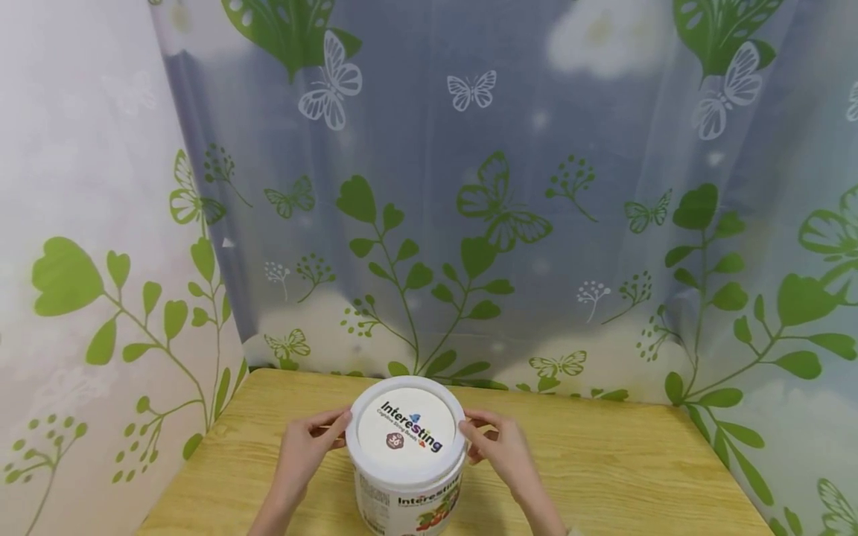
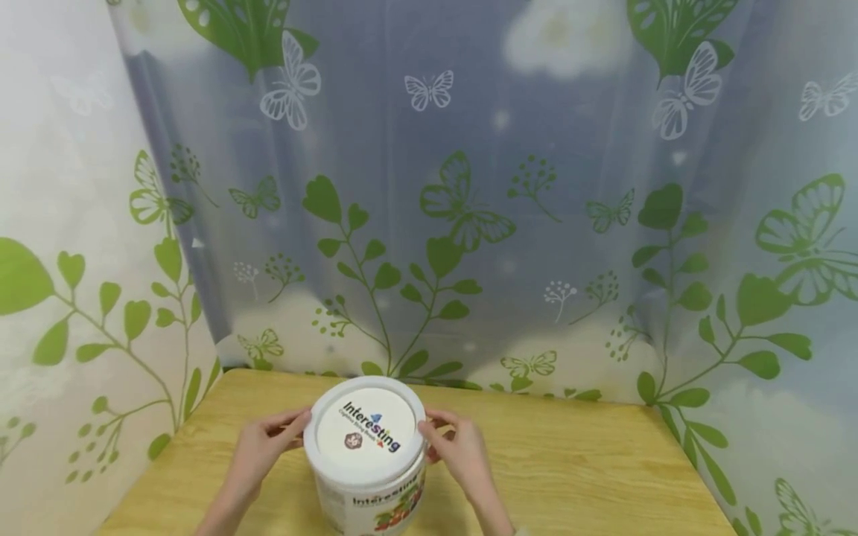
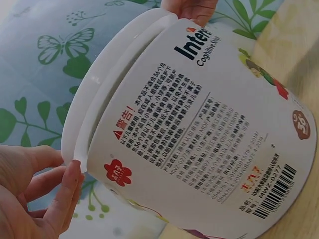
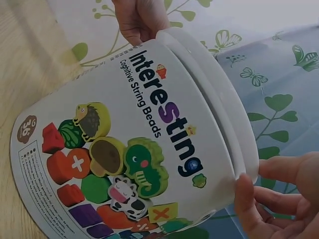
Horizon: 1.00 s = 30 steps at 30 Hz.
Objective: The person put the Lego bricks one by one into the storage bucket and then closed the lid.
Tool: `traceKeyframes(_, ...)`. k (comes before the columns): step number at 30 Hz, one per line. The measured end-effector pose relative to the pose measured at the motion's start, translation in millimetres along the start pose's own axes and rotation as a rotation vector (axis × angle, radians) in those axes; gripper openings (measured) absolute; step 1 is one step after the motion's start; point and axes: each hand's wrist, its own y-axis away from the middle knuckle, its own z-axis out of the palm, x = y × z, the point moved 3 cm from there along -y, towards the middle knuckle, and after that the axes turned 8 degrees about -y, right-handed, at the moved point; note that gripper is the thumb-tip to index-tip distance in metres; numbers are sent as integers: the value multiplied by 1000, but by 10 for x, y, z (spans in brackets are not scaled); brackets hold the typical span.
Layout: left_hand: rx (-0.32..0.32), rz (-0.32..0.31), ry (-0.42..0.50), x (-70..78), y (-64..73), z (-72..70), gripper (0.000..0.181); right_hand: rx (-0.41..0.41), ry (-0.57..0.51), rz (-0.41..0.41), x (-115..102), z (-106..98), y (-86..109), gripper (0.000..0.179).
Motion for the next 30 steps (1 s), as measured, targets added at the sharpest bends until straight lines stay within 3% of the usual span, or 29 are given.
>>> traceKeyframes(8,2,-5,-37,-84,50,39,27,32,33,-13,28,-9,56,38)
traceKeyframes(19,-20,-30,-17,-124,21,75,29,31,195,-111,54,-16,43,34)
traceKeyframes(30,-53,-51,3,-164,-5,64,27,-18,183,-96,133,-46,-18,34)
